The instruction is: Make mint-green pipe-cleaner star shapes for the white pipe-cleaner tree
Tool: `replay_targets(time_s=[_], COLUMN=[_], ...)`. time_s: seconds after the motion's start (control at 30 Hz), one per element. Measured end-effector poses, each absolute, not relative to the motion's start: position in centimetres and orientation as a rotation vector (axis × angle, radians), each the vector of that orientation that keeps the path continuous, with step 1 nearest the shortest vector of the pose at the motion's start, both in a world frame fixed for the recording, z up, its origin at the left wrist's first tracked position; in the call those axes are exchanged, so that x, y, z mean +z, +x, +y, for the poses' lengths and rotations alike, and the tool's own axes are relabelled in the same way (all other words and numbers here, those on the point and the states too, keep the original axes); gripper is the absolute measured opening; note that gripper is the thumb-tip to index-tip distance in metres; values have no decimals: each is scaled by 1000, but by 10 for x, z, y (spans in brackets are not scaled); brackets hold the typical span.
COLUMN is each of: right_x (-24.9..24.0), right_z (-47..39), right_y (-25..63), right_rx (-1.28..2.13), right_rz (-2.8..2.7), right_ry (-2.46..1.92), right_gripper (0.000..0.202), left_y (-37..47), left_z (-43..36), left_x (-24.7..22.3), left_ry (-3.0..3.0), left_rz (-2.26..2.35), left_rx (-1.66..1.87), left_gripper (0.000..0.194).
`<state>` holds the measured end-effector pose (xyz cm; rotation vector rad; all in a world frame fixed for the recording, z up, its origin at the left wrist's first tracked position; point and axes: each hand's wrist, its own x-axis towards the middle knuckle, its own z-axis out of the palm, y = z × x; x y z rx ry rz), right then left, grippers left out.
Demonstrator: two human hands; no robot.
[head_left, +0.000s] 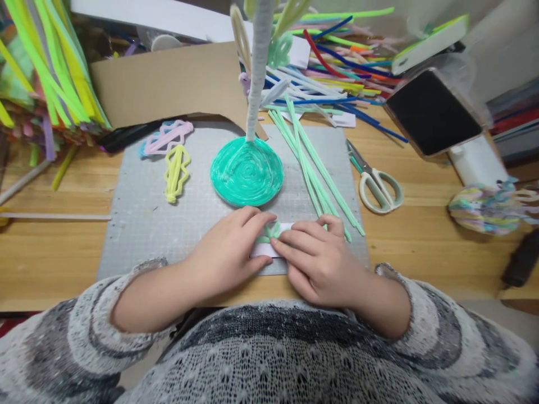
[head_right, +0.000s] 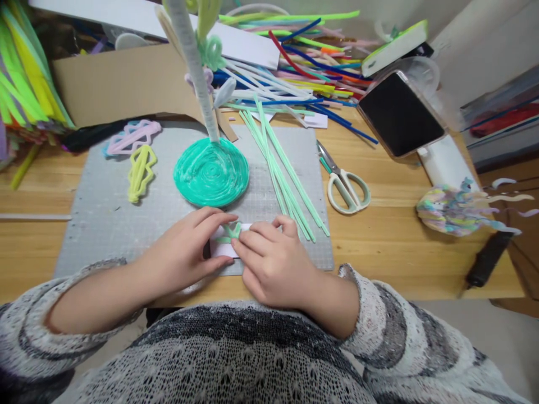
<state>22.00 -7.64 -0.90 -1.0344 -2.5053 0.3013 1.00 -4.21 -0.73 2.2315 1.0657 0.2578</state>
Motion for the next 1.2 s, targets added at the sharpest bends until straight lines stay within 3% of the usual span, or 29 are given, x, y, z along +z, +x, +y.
replay_targets(time_s=[0.13, 0.33, 0.6, 0.73, 0.9, 1.2], right_x=[-8, -6, -5, -2, 4, -2], right_z=[-77, -71, -62, -59, -57, -51], right_y=[221, 221, 229, 224, 213, 200], right_rx=[258, 596, 1774, 2056, 2143, 1877], right_rz=[-2519, -2268, -1122, -779, -756, -1081], right_ry=[-1047, -1020, -969, -889, -886, -943], right_gripper=[27, 25, 17, 22, 30, 25], left_y=[10, 10, 6, 6, 9, 4], left_z=[-43, -42, -41, -40, -36, -30], left_x=[-7, -7, -4, 4, 5, 1], left_ry=[2236, 2249, 2175, 1849, 1176, 944], left_rz=[1069, 1059, 1003, 985, 873, 876], left_rx=[252, 263, 399, 703, 707, 737], left_gripper=[55, 54, 64, 41, 21, 16])
